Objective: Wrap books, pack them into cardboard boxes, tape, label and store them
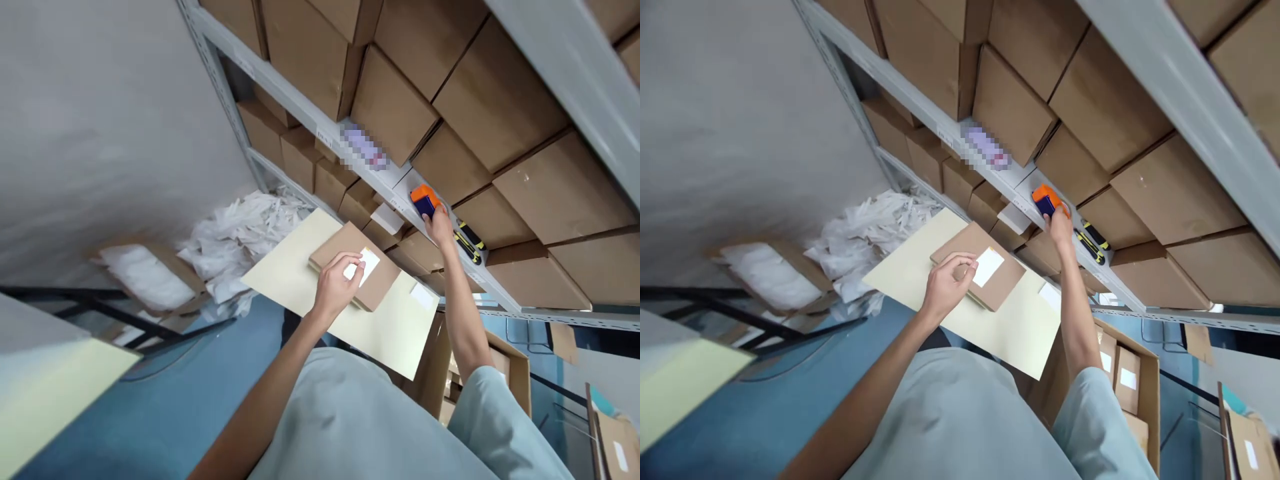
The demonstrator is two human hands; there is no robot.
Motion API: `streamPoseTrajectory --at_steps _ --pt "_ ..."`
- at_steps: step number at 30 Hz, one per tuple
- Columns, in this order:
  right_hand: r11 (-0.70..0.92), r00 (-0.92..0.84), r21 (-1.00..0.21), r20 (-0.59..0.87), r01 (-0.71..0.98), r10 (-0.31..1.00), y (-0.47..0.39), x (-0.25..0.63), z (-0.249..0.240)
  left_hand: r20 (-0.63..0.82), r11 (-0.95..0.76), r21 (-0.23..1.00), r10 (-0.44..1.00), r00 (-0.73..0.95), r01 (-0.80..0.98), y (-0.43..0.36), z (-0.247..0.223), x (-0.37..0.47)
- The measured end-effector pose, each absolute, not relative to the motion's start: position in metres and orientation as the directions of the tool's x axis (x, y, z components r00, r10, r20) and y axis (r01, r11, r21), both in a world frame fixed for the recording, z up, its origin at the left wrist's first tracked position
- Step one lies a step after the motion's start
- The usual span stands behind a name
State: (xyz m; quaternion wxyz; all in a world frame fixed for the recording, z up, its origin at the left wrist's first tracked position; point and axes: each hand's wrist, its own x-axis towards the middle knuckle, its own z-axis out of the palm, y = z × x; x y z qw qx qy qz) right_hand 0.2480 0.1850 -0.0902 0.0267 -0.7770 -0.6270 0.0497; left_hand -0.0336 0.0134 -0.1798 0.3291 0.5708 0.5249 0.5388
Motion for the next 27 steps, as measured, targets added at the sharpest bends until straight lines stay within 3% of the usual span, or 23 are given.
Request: streamPoseTrajectory --at_steps 2,4,6,8,13,21,27 --pt "-0.047 0.075 -0.338 0.069 0.940 0.995 0.137 0.253 -0.119 0.227 -0.184 0.954 0.959 -0.170 0.236 -0.016 -0.198 -0.012" --pt "0.088 -0.040 -0.608 0.092 0.789 0.995 0.074 0.256 -0.155 0.174 -0.130 0.966 0.967 -0.189 0.225 -0.050 -0.219 0.010" --pt "0.062 -0.129 -0.830 -0.012 0.554 0.992 0.006 0.255 -0.190 0.116 -0.075 0.975 0.974 -0.196 0.209 -0.086 -0.238 0.033" --pt "-0.086 -0.180 -0.931 -0.159 0.356 0.971 -0.055 0.251 -0.219 0.058 -0.017 0.980 0.977 -0.203 0.197 -0.120 -0.253 0.057" --pt "-0.308 -0.128 -0.933 -0.334 0.189 0.934 -0.148 0.249 -0.264 -0.053 0.095 0.977 0.975 -0.215 0.191 -0.182 -0.276 0.098" --pt "-0.409 -0.096 -0.898 -0.427 0.163 0.899 -0.180 0.252 -0.291 -0.127 0.163 0.959 0.978 -0.163 0.233 -0.215 -0.302 0.101" --pt "-0.369 -0.158 -0.895 -0.414 0.249 0.896 -0.183 0.259 -0.285 -0.121 0.151 0.977 0.975 -0.188 0.153 -0.195 -0.284 0.077"
